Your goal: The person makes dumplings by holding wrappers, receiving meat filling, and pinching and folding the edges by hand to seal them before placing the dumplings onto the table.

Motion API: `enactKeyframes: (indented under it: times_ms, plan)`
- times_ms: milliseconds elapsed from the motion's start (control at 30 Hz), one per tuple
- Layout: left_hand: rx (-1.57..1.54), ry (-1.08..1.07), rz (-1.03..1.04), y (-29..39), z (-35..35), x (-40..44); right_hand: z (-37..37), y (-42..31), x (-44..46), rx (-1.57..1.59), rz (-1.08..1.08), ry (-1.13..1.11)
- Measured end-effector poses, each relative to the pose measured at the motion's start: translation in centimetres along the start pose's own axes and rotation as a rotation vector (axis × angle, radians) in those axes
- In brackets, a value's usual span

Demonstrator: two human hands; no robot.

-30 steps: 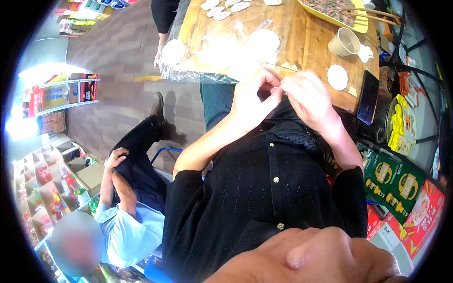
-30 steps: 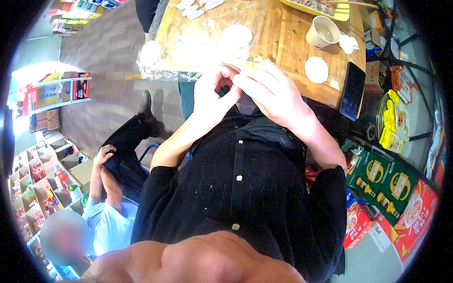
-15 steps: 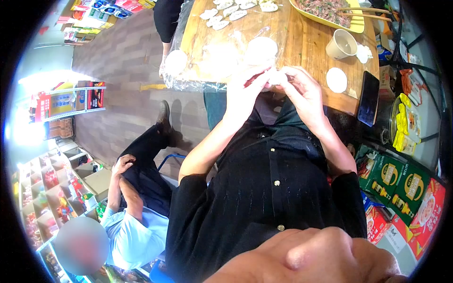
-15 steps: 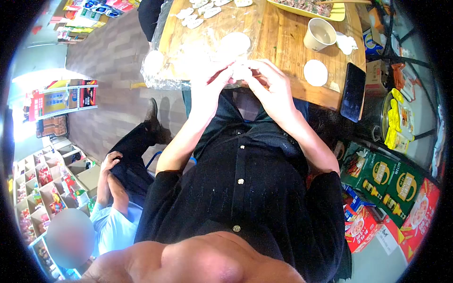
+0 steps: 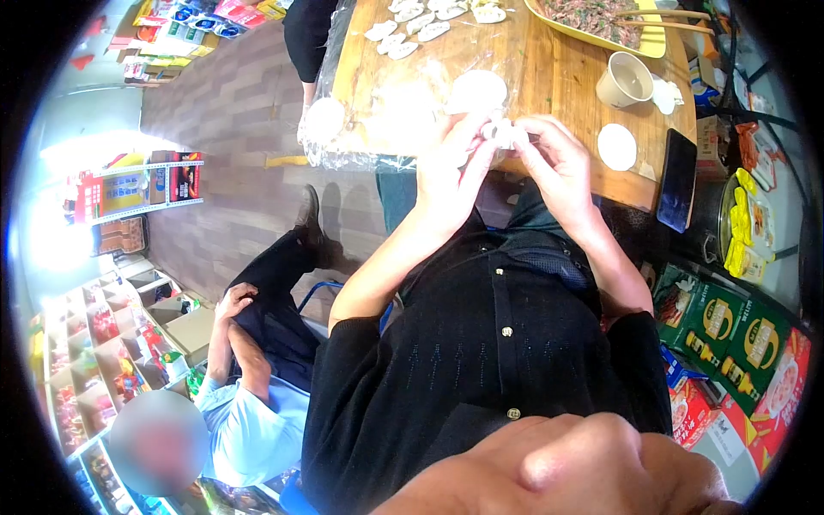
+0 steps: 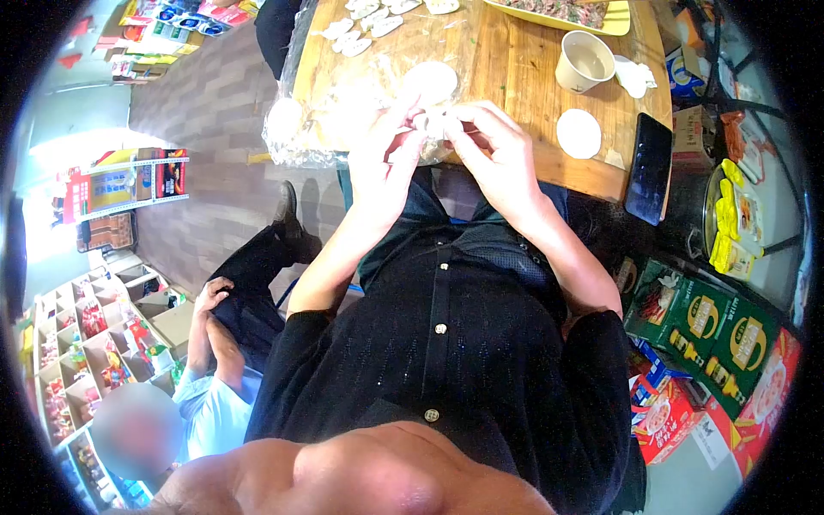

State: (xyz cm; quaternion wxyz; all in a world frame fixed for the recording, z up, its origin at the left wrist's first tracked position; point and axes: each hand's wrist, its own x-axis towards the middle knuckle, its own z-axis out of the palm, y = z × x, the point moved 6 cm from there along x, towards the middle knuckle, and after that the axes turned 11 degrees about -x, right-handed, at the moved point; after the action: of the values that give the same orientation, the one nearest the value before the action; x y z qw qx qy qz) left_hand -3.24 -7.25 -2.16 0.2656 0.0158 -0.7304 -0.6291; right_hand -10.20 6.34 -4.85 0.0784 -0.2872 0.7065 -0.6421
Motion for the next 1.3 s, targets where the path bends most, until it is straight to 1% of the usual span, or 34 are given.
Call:
enactKeyframes:
  times_ms: [33,67,133,233,367,433,467,533,667,733,767,800,867,900,1000,1067,1100,1133,1167,1200,1267,1300]
  plan:
    - [0.035,-0.007,0.047,0.3,0.1,0.0,-0.1,-0.1,0.1,0.014,-0.012,0.013]
    - [0.036,-0.009,0.045,0.0,0.0,0.1,-0.1,0.0,0.0,0.015,-0.010,0.014]
    - [0.212,-0.071,0.250,0.5,0.2,0.4,0.0,0.1,0.1,-0.013,-0.015,0.004]
    - [0.170,-0.090,0.220,0.3,0.3,0.7,-0.2,-0.4,0.1,-0.085,-0.039,0.001]
    - [0.218,-0.127,0.211,0.2,0.7,0.9,-0.4,-1.3,0.4,-0.175,-0.085,0.008]
    - [0.218,-0.097,0.221,0.1,0.5,0.9,-0.4,-2.4,0.4,-0.406,-0.214,0.052]
    - [0.220,-0.097,0.230,0.2,0.4,1.0,-0.4,-2.5,0.5,-0.406,-0.222,0.057]
    - [0.242,-0.106,0.262,0.3,0.4,1.0,-0.3,-3.2,0.4,-0.501,-0.325,0.080]
    - [0.329,-0.133,0.335,0.4,0.3,0.7,-0.2,-3.0,0.3,-0.561,-0.370,0.092]
    - [0.168,-0.059,0.042,-0.4,0.1,0.4,-0.3,-3.5,0.3,-0.521,-0.373,0.082]
    - [0.013,-0.056,-0.101,-0.7,0.1,0.4,-0.4,-3.6,0.3,-0.534,-0.364,0.088]
    - [0.023,-0.049,-0.077,-0.4,-0.2,0.8,-0.5,-3.7,0.5,-0.546,-0.360,0.096]
    - [0.017,-0.241,-0.049,-0.3,0.3,1.4,-0.5,-3.9,0.7,-0.529,-0.391,0.105]
    - [-0.013,-0.363,-0.066,-0.3,0.5,1.9,-0.4,-4.2,0.7,-0.536,-0.425,0.103]
    - [0.072,-0.418,-0.075,0.0,0.8,2.9,-0.4,-4.4,0.9,-0.531,-0.454,0.108]
    - [0.073,-0.415,-0.089,-0.4,1.2,3.6,-0.4,-4.7,1.2,-0.641,-0.478,0.108]
    - [0.031,-0.442,-0.204,-1.9,1.5,3.8,-0.7,-5.0,1.3,-0.638,-0.474,0.110]
    - [-0.011,-0.468,-0.317,-3.4,1.6,4.0,-0.9,-5.0,1.5,-0.734,-0.410,0.090]
    - [-0.031,-0.502,-0.390,-4.7,1.8,4.4,-1.1,-4.8,1.8,-0.828,-0.346,0.069]
    - [-0.031,-0.504,-0.392,-5.4,1.9,4.9,-1.4,-4.4,1.7,-0.827,-0.344,0.070]
    - [-0.456,-0.492,-0.730,-7.7,2.6,4.9,-2.6,-3.0,1.8,-0.839,-0.228,0.107]
    - [-0.443,-0.497,-0.691,-7.6,2.6,5.9,-3.1,-3.0,1.8,-0.812,-0.197,0.113]
